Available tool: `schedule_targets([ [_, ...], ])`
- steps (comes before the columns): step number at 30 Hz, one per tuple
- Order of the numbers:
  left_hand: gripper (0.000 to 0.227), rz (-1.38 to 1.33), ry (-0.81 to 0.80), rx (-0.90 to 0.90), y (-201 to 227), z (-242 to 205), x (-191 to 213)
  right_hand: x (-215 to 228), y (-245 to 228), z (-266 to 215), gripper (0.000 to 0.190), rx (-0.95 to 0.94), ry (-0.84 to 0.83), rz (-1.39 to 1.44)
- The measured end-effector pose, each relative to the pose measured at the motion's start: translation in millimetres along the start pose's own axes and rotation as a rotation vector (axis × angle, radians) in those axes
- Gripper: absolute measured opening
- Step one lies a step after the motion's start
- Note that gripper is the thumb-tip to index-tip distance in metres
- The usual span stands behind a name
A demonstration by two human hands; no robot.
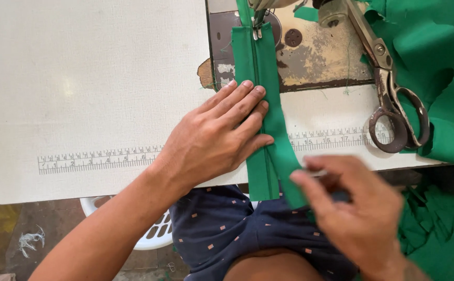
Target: Folding and sewing green fabric strips using an industrial sewing machine and cutting them with scissors.
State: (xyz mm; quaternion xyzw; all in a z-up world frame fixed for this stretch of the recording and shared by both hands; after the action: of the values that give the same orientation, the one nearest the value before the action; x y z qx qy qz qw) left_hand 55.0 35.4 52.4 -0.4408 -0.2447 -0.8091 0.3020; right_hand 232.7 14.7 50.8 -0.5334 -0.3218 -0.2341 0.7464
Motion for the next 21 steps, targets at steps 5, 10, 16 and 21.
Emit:
schedule_targets([
  [5, 0.049, -0.116, -0.045, 0.047, -7, 2, -4, -6, -34, 71, 0.034, 0.56, -0.038, -0.267],
  [10, 0.042, -0.267, -0.062, 0.084, -21, 5, -6, -62, 1, 99, 0.064, 0.663, -0.327, -0.373],
  [16, 0.062, -0.253, -0.071, 0.046, -33, 9, -2, -66, 5, 99, 0.068, 0.647, -0.333, -0.329],
  [21, 0.076, -0.163, -0.079, 0.036, -39, 5, -5, -64, 5, 98, 0.068, 0.628, -0.351, -0.296],
])
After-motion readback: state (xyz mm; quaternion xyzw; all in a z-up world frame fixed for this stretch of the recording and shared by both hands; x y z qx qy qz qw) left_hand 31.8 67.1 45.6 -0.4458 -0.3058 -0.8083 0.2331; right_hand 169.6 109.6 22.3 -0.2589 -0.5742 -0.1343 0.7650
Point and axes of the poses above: each hand's wrist, its own z-axis towards the middle knuckle, its own x-axis out of the back of the hand, y = z × x, the point moved 10 cm from there along z, towards the middle knuckle, and after that the axes turned 4 degrees about -z, right-handed, at the moved point
